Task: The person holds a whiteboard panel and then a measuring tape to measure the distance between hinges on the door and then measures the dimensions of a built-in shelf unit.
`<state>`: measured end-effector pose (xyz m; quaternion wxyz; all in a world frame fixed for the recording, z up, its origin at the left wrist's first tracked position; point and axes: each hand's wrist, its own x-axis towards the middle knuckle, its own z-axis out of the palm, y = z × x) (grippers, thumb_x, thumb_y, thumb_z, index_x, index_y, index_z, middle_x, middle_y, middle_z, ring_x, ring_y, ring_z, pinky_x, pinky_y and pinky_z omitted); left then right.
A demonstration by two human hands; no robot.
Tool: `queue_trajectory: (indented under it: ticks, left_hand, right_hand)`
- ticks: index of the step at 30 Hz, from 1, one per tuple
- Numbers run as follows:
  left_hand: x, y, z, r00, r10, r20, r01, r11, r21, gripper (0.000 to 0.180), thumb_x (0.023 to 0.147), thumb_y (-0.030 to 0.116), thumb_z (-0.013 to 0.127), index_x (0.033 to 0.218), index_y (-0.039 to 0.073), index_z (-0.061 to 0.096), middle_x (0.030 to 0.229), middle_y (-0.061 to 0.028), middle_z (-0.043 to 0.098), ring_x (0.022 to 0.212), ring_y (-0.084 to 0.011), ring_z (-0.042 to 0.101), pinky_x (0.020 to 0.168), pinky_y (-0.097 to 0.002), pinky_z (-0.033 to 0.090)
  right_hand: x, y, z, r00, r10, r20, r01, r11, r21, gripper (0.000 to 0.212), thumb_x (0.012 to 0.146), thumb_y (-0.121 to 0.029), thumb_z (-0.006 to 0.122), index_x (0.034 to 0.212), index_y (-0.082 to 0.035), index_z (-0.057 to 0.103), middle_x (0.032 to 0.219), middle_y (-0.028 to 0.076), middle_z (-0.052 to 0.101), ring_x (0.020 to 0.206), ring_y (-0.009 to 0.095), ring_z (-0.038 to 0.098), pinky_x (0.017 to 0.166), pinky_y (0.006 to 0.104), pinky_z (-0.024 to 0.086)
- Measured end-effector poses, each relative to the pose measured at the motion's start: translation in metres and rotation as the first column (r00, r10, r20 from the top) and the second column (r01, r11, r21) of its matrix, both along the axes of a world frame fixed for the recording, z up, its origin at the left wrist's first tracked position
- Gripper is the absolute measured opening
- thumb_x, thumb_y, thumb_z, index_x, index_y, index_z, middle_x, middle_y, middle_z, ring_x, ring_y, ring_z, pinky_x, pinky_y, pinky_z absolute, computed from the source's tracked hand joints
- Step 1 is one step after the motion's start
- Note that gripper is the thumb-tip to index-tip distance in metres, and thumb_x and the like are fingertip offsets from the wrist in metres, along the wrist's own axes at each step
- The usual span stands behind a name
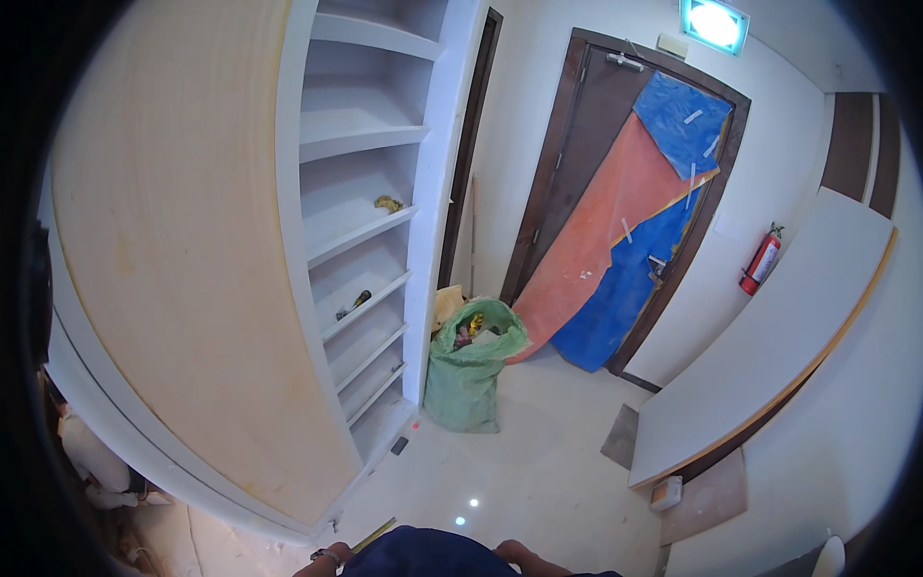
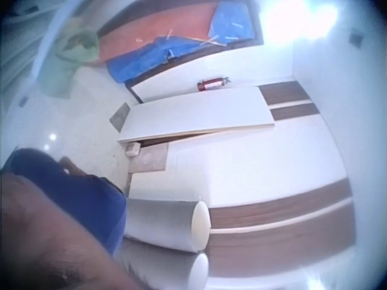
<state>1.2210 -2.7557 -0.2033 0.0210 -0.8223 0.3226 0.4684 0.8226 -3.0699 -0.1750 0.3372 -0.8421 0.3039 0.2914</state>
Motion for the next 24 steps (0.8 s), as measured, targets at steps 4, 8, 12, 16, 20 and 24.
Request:
queue_trajectory:
  ticks: [4,8,12,16,20,24]
  left_hand:
    - [0.008,0.008,-0.009,1.000,-0.004,0.016,0.004,1.000,0.015,0.050,0.072,0.040,0.062,0.102,0.001,0.069,0.105,-0.0213,0.067,0.101,-0.0334,0.064,0.088,-0.0392,0.050]
    - [0.012,-0.003,-0.002,0.993,-0.117,-0.025,0.115,0.991,-0.068,0.054,0.070,0.045,0.064,0.099,0.001,0.070,0.105,-0.0219,0.067,0.103,-0.0344,0.063,0.089,-0.0400,0.049]
    - [0.022,0.013,-0.012,0.996,-0.066,-0.053,0.063,0.996,-0.059,0.065,0.066,0.056,0.066,0.099,0.001,0.070,0.104,-0.0214,0.067,0.103,-0.0348,0.063,0.088,-0.0403,0.049]
    - [0.026,0.027,-0.007,0.996,-0.080,0.045,0.081,0.996,-0.022,0.034,0.082,0.033,0.056,0.092,0.006,0.072,0.102,-0.0168,0.068,0.096,-0.0343,0.065,0.084,-0.0433,0.050]
    - [0.033,0.037,0.003,0.999,0.032,0.033,-0.034,0.996,0.077,0.037,0.082,0.039,0.058,0.104,0.012,0.067,0.110,-0.0121,0.066,0.106,-0.0315,0.060,0.087,-0.0481,0.047]
    - [0.039,0.041,0.009,0.990,0.142,0.022,-0.144,0.968,0.207,0.044,0.082,0.044,0.060,0.116,0.017,0.063,0.117,-0.0073,0.063,0.115,-0.0287,0.056,0.089,-0.0528,0.043]
  right_hand:
    - [-0.040,0.009,-0.047,0.973,-0.210,0.092,0.194,0.969,0.155,0.041,0.085,-0.044,0.051,0.100,-0.011,0.071,0.103,0.015,0.068,0.100,0.035,0.062,0.086,0.0438,0.049]
    - [-0.080,-0.015,-0.138,0.979,0.164,-0.123,-0.173,0.983,-0.067,0.038,0.086,-0.043,0.050,0.102,-0.014,0.069,0.101,0.014,0.068,0.099,0.036,0.062,0.085,0.0444,0.050]
    - [-0.022,0.001,-0.085,0.970,0.238,-0.050,-0.243,0.956,-0.164,0.048,0.091,-0.046,0.043,0.102,-0.005,0.067,0.102,0.019,0.066,0.098,0.039,0.061,0.086,0.0464,0.048]
    - [0.039,0.009,-0.021,0.980,0.197,0.018,-0.193,0.971,-0.139,0.051,0.093,-0.043,0.040,0.095,0.000,0.068,0.100,0.021,0.066,0.100,0.041,0.060,0.088,0.0482,0.046]
    - [0.081,0.023,0.032,0.979,-0.132,0.157,0.144,0.987,-0.070,0.050,0.090,-0.042,0.042,0.095,0.000,0.069,0.102,0.022,0.066,0.101,0.040,0.060,0.090,0.0451,0.046]
    - [0.099,0.019,0.036,0.970,-0.237,0.061,0.239,0.970,-0.034,0.056,0.082,-0.055,0.053,0.104,-0.008,0.070,0.108,0.018,0.067,0.103,0.033,0.062,0.092,0.0391,0.047]
